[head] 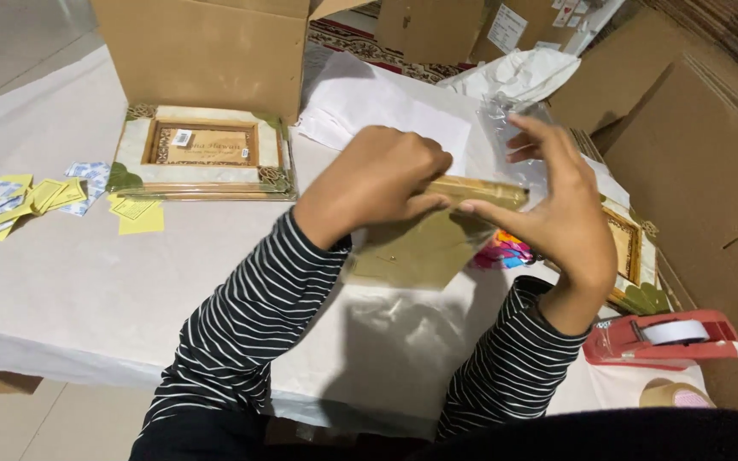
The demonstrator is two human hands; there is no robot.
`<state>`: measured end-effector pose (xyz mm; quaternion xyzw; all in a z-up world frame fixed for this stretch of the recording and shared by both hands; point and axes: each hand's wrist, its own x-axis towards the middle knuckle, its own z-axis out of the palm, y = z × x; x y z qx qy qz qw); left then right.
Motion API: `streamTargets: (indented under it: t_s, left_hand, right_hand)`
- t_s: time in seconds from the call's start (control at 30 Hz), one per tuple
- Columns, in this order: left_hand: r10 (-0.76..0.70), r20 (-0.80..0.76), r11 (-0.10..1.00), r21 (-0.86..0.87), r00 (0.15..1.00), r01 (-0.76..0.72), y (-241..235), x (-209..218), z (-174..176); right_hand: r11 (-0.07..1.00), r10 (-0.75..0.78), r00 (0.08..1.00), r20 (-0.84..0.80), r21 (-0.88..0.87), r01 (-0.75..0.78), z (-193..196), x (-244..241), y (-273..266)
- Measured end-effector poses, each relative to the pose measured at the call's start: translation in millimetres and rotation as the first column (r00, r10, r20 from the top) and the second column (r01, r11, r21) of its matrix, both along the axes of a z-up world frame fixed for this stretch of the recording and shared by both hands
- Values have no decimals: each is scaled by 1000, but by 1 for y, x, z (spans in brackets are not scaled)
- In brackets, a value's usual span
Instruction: Packaging picture frames by inserting them into plastic sleeves, placing them in cardboard boxes, and applying adhesive labels.
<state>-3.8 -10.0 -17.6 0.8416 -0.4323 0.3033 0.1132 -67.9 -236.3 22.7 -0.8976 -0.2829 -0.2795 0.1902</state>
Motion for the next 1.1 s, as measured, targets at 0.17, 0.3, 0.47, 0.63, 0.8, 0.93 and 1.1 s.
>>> streamTargets:
  t_s: [0.17,0.3,0.47,0.63,0.8,0.93,1.1]
  left_hand:
    - [212,83,976,-68,974,-207,51,-11,20]
    - [341,113,904,-312,933,-293,93,-40,35]
    - [756,225,625,-525,614,-578,133,-51,22]
    - [857,258,489,-680,446,-546,158,-52,14]
    - [899,229,410,-737,372,-538,180,-34,7]
    - [955,86,247,-764,285,-596,176,-7,9]
    - [909,-29,234,-789,415,-568,161,21,9]
  right_hand:
    - [999,-28,999,34,17,28,0,-1,2]
    - [997,-60,998,-24,46,61,-2,1,4]
    - [993,-109,991,-75,32,111,-2,4,6]
    - [996,-84,994,-64,-2,84,-7,12,4]
    - [996,-81,992,-92,-34,78,-10,18,5]
    - [997,-68,991,-111,-34,65,-12,21,7]
    - [995,-84,992,-92,-55,79,-14,27,12]
